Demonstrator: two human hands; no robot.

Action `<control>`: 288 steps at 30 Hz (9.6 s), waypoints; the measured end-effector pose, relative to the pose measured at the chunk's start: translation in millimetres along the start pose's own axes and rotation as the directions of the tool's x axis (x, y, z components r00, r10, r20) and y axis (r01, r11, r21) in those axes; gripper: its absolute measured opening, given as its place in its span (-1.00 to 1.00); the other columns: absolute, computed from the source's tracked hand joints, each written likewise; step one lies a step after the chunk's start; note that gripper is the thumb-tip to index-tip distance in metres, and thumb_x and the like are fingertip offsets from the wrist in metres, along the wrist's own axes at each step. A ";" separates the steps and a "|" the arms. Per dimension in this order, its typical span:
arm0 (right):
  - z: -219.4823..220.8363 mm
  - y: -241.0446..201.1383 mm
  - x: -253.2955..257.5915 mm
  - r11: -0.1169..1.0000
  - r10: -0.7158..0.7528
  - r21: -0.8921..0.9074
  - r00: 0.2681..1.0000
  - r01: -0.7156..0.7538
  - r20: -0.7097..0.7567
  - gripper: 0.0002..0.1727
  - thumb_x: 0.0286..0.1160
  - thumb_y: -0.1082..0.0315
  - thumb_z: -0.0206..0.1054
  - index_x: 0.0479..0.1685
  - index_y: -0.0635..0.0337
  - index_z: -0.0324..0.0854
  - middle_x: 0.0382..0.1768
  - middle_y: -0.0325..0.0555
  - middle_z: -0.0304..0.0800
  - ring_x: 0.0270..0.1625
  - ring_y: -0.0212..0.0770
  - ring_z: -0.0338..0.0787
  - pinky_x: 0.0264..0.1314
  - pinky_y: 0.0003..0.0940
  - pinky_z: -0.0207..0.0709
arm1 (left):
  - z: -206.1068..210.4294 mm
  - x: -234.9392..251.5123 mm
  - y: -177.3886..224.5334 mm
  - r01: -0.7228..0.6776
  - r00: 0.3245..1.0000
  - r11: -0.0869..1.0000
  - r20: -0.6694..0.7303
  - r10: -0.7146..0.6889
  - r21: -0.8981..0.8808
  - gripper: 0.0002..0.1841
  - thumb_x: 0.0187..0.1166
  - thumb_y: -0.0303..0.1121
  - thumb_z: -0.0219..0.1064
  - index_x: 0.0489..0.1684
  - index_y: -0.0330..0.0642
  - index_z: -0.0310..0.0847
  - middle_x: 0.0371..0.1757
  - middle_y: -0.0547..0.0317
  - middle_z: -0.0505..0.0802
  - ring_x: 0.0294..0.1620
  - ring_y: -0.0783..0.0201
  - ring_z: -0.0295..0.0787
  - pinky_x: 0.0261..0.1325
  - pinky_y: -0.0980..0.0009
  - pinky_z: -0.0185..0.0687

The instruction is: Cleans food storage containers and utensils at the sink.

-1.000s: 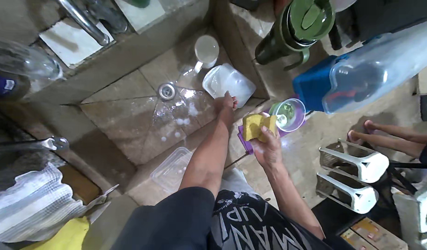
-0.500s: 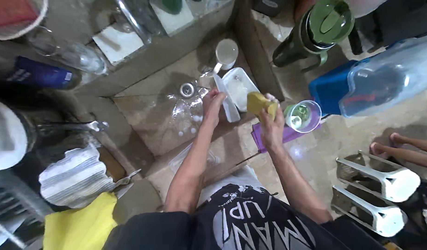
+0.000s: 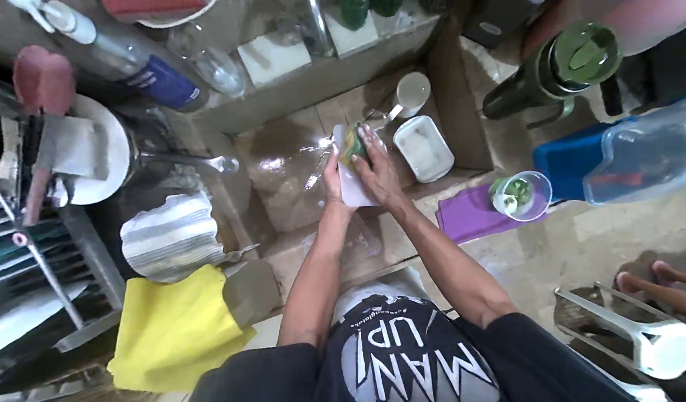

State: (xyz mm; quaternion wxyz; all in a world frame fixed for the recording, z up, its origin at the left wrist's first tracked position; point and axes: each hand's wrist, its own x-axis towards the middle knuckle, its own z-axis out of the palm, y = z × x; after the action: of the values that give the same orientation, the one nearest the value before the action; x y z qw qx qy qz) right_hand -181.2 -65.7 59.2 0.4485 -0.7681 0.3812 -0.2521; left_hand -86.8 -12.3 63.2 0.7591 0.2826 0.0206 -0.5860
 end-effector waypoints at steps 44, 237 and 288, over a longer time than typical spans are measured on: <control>47.5 -43.5 -51.6 0.985 -0.172 -0.013 0.985 0.172 0.010 -0.78 0.46 0.41 0.36 -0.06 0.29 0.85 -0.06 0.08 0.87 0.01 -0.11 0.85 0.11 -0.17 0.72 | -25.5 -24.0 73.9 -0.219 0.968 0.960 -0.084 0.236 0.173 -0.47 0.69 -0.04 -0.33 0.29 -0.13 0.42 0.05 -0.10 0.82 0.03 -0.02 0.81 -0.01 -0.02 0.79; 66.7 -49.8 -35.5 0.932 -0.338 -0.035 0.902 0.360 0.267 -0.59 0.63 0.39 0.26 0.41 0.28 0.67 0.46 0.12 0.68 0.55 -0.01 0.62 0.67 -0.06 0.42 | -54.7 -63.4 41.8 -0.250 0.966 0.968 -0.066 0.251 0.023 -0.41 0.82 0.07 -0.36 0.58 0.02 0.38 0.19 0.20 0.80 0.19 0.35 0.76 0.22 0.30 0.75; -5.9 -46.2 41.4 0.970 -0.194 0.182 0.967 0.163 0.164 -0.67 0.53 0.43 0.30 0.23 0.33 0.72 0.10 0.01 0.85 0.12 -0.26 0.84 0.26 -0.28 0.73 | -28.1 -84.9 135.3 -0.219 0.969 0.264 0.177 0.174 0.939 -0.66 0.70 -0.35 0.25 0.35 -0.28 0.64 0.19 0.13 0.82 0.10 0.42 0.78 0.22 0.40 0.73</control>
State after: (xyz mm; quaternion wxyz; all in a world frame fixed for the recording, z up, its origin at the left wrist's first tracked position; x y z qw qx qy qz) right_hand -144.8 -88.0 104.6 0.5193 -0.7789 0.2455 -0.2518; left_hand 17.1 95.7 125.2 0.5083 0.6669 -0.3812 -0.3894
